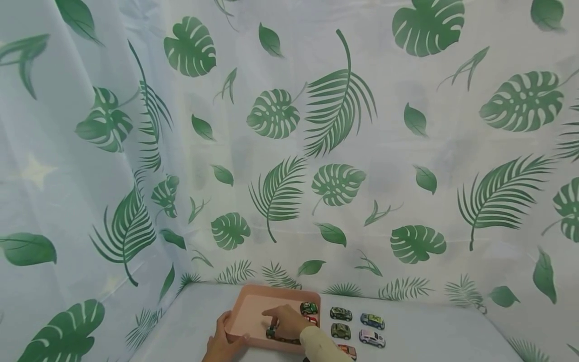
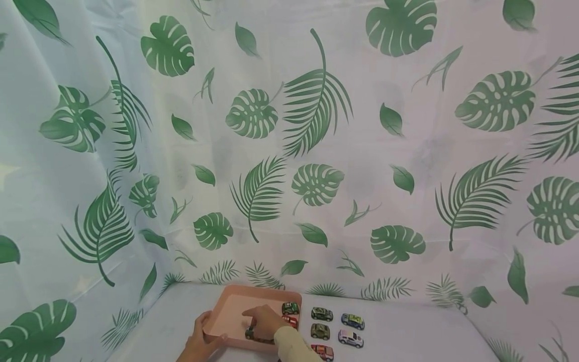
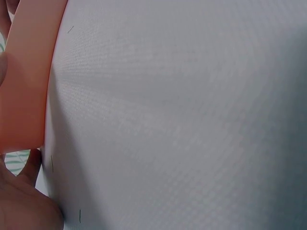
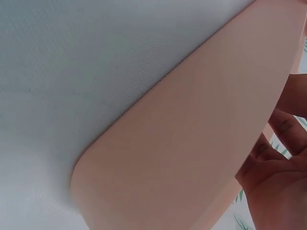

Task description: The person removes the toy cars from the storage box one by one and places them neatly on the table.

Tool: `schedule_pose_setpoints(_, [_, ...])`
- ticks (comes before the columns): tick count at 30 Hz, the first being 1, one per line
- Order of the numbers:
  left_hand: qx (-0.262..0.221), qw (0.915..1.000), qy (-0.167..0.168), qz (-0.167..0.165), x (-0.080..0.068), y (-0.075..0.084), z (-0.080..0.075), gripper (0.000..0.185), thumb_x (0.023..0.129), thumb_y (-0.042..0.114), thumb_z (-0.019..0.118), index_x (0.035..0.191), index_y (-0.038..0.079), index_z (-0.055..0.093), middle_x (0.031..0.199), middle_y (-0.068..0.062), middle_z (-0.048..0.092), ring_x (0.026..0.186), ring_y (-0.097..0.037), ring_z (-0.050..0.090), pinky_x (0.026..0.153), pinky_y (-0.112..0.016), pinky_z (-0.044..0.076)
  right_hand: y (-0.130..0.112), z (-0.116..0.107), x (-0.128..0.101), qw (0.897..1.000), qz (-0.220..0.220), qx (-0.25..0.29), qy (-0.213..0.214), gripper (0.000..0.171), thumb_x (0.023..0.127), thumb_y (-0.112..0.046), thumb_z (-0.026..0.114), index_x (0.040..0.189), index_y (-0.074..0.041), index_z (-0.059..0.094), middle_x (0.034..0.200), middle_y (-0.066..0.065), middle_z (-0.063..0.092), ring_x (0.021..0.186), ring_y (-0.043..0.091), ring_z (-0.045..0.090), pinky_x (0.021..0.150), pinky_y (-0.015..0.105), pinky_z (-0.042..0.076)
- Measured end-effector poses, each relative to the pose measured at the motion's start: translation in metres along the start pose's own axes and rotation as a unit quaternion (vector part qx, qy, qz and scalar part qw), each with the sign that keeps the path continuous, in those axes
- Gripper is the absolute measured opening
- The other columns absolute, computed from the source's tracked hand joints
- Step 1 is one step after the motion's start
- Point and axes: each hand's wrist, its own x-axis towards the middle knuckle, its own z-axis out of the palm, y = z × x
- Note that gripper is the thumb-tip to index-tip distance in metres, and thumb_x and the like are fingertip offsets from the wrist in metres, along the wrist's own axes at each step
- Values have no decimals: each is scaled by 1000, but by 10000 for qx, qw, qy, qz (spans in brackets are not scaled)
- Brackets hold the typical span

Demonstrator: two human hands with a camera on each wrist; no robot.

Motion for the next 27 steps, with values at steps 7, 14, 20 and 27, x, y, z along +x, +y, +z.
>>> schedule_pose_setpoints(7, [-276,9995,-8,145,1,-1,1,106,87,57,83,153,-4,28,157,-39,35,140,-66,38,117,-82,8,14,3,5,9998,56,194,87,68,82,12,78,143,-16,70,93,-8,71,74,6,63,66,27,56])
schedule_pose_setpoints(14, [-217,9992,27,343,4,-5,0,104,88,58,82,152,-3,28,157,-38,37,139,-66,41,115,-83,11,-12,-18,-9,9995,-198,229,30,66,88,13,74,149,-9,63,101,-3,73,78,7,67,67,30,59])
schedule_pose_setpoints(20, [-174,9993,7,345,2,-4,1,104,88,60,82,153,-3,29,155,-38,39,137,-67,42,114,-83,12,-26,-33,-20,9983,201,534,85,65,87,13,78,147,-8,65,101,-6,70,83,6,66,75,29,60])
schedule_pose_setpoints(27, [-218,9993,-68,297,2,-3,-1,105,88,60,82,154,-2,28,157,-38,37,139,-67,40,115,-82,12,-21,-43,-25,9992,140,343,176,65,87,12,78,147,-8,64,103,-5,71,86,9,69,77,29,60])
